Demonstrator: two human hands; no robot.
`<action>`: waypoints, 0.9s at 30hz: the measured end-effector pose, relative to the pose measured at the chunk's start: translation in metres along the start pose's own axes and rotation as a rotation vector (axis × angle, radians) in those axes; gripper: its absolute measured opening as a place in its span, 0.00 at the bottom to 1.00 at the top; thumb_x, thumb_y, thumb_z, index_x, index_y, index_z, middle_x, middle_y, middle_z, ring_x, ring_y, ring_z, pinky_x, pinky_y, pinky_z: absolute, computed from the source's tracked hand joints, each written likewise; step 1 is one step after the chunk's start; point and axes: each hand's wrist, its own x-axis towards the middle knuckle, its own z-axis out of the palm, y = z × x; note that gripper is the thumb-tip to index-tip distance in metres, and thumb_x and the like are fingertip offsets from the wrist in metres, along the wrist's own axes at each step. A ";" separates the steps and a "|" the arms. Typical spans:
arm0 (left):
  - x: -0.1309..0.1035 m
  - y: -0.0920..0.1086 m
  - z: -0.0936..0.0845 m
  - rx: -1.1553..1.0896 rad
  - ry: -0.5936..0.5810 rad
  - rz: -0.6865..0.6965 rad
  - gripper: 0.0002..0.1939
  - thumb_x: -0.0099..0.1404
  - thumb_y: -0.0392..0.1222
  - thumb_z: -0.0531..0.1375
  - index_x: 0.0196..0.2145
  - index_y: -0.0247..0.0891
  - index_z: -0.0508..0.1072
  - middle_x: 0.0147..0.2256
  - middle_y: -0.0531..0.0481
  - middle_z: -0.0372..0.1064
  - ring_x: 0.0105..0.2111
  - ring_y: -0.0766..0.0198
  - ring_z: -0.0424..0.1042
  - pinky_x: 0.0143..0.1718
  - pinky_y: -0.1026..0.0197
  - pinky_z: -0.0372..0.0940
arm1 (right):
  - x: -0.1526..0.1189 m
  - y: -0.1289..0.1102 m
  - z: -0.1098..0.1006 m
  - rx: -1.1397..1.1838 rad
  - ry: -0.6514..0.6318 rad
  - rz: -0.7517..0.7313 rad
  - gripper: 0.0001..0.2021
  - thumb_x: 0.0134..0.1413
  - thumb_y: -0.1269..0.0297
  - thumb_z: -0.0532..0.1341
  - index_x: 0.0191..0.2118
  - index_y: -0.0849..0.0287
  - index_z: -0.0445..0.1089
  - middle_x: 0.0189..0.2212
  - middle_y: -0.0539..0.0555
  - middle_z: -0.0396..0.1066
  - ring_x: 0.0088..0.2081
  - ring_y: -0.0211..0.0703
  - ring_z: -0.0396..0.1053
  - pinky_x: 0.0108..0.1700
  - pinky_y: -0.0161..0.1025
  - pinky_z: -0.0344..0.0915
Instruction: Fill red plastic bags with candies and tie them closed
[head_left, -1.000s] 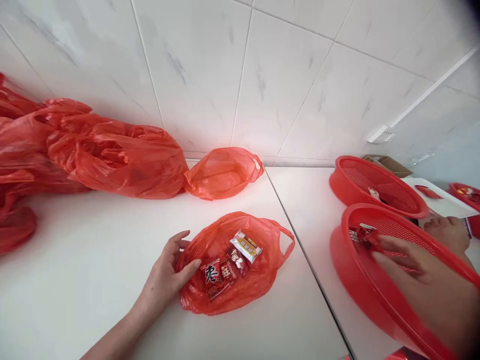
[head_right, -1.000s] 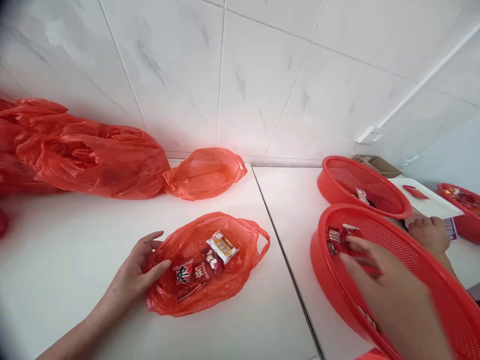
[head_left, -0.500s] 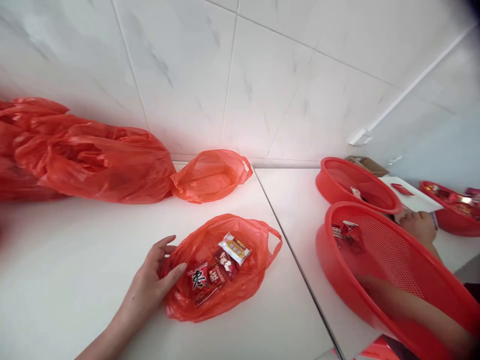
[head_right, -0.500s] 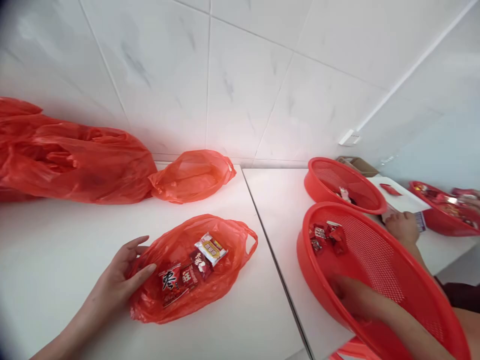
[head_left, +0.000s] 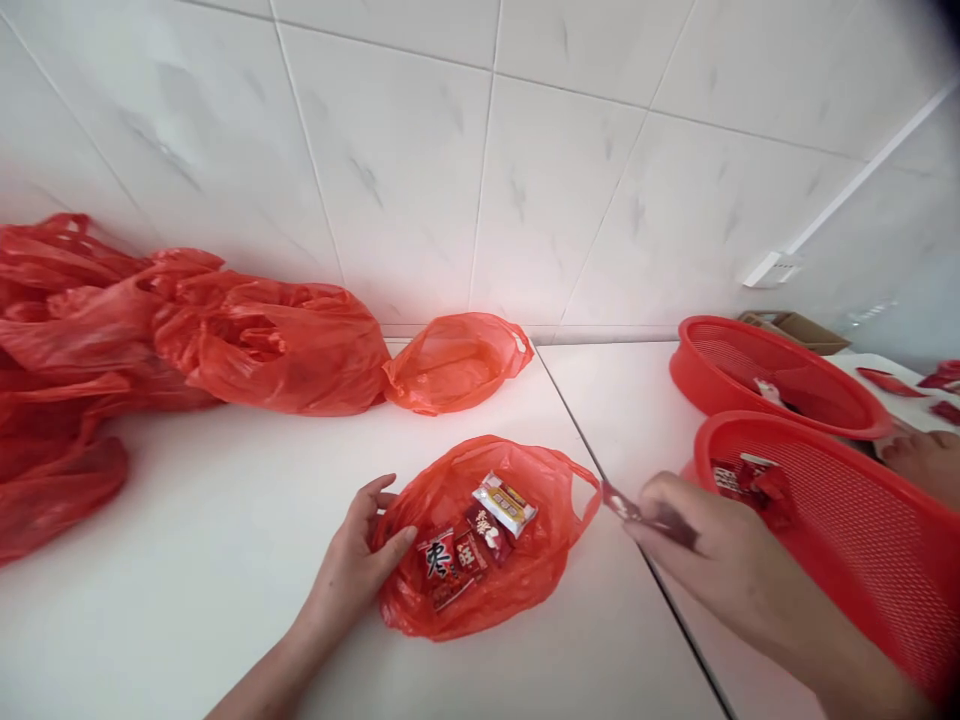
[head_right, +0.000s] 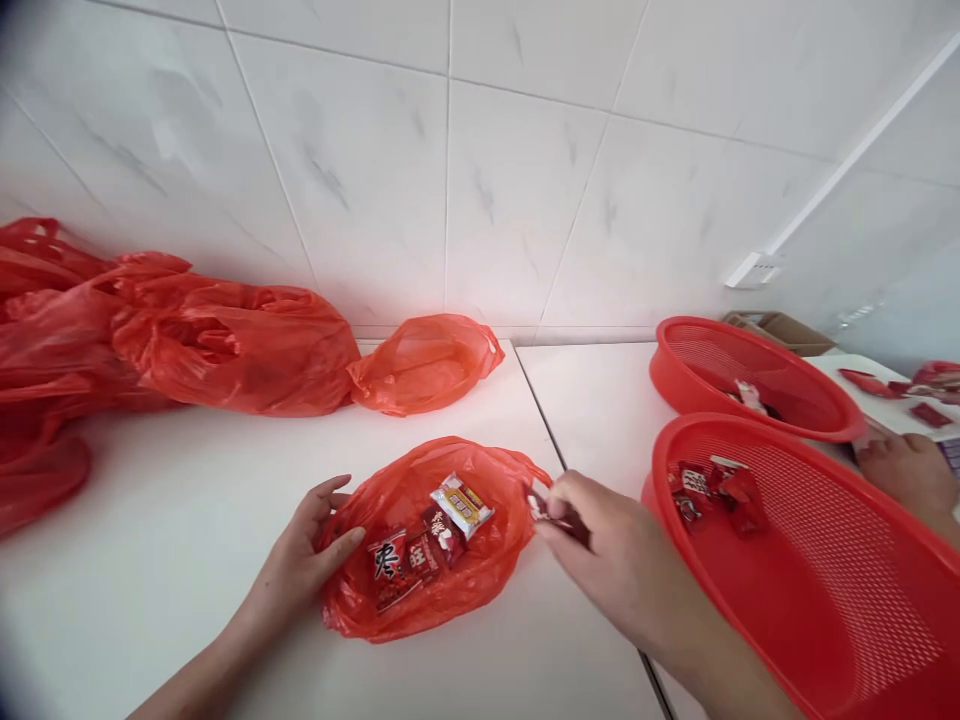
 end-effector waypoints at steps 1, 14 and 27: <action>0.000 -0.001 0.000 -0.006 -0.004 0.001 0.28 0.63 0.51 0.57 0.58 0.47 0.53 0.47 0.48 0.64 0.40 0.60 0.72 0.43 0.54 0.69 | 0.005 -0.014 0.011 0.058 -0.066 -0.025 0.12 0.52 0.61 0.59 0.24 0.55 0.55 0.19 0.43 0.58 0.22 0.35 0.57 0.24 0.31 0.55; -0.014 0.019 -0.017 0.100 -0.099 -0.085 0.40 0.56 0.52 0.62 0.61 0.47 0.48 0.54 0.43 0.60 0.41 0.57 0.71 0.38 0.55 0.70 | 0.015 0.019 0.072 0.173 0.254 0.185 0.27 0.51 0.49 0.58 0.55 0.54 0.58 0.53 0.59 0.61 0.45 0.48 0.68 0.40 0.43 0.68; -0.021 0.078 -0.042 -0.351 0.119 0.049 0.25 0.59 0.44 0.63 0.53 0.41 0.62 0.27 0.56 0.66 0.26 0.68 0.68 0.30 0.64 0.67 | 0.043 -0.003 0.040 0.656 0.154 0.129 0.12 0.52 0.54 0.62 0.29 0.58 0.68 0.25 0.48 0.69 0.27 0.38 0.65 0.30 0.36 0.62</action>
